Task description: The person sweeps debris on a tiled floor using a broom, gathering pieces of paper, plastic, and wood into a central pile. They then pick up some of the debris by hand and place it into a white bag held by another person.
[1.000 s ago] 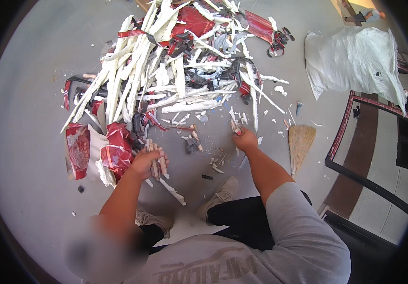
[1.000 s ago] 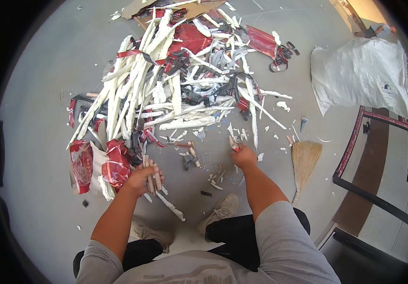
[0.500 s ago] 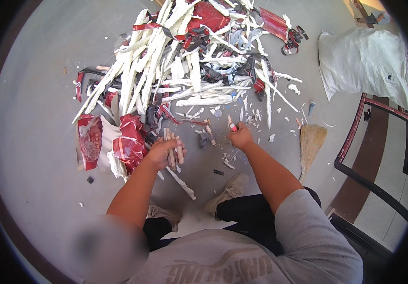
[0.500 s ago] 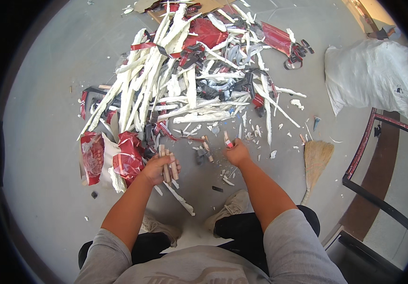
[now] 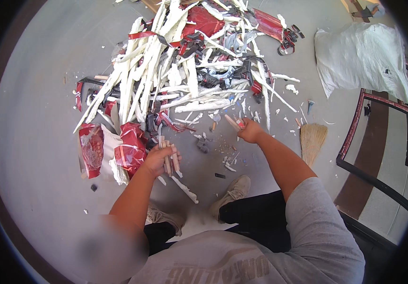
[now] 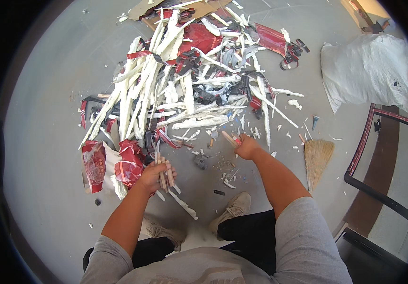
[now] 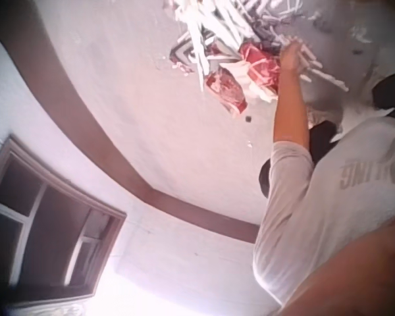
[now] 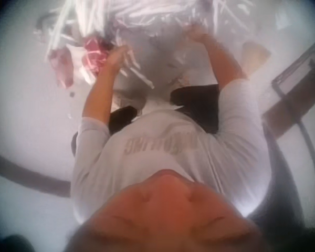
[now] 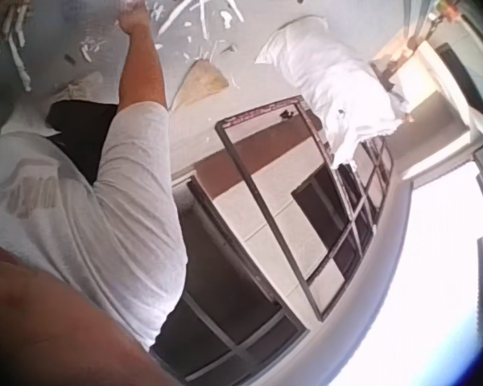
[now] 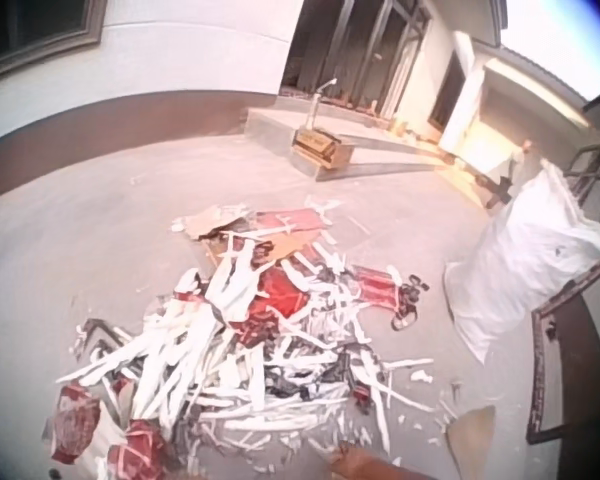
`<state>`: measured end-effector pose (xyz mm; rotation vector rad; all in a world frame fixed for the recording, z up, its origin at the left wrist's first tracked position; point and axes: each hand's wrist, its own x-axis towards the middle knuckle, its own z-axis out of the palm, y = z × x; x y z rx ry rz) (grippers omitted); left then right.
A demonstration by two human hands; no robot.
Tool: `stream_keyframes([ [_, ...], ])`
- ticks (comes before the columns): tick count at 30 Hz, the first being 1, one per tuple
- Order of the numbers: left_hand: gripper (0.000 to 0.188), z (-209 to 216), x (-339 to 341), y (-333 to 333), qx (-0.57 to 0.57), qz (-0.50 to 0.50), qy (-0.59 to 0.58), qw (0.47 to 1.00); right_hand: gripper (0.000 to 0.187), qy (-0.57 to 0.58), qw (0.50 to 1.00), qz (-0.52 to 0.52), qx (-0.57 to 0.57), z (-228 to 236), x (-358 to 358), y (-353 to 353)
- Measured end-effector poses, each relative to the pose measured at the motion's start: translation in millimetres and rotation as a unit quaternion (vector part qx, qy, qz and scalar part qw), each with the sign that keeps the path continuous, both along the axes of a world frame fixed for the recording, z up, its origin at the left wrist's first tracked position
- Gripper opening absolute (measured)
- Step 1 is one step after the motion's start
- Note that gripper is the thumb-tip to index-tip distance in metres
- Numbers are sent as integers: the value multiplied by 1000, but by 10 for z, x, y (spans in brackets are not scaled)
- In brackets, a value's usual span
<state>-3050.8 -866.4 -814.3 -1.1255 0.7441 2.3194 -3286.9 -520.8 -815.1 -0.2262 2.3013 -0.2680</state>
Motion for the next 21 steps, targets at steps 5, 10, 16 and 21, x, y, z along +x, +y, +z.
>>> stream_keyframes([
  [5,22,163,-41,-41,-1,-7,29,1000,40,83,993,33,82,747,-964,1211],
  [10,22,557,42,-172,-51,-67,19,996,36,151,881,-444,-58,951,-1020,2280],
  [16,20,1081,234,-351,-102,-91,-30,990,42,271,867,-410,76,-5,-824,3447],
  [21,19,1286,177,-146,-108,-47,-38,992,46,233,889,-392,-31,-528,-1146,3300],
])
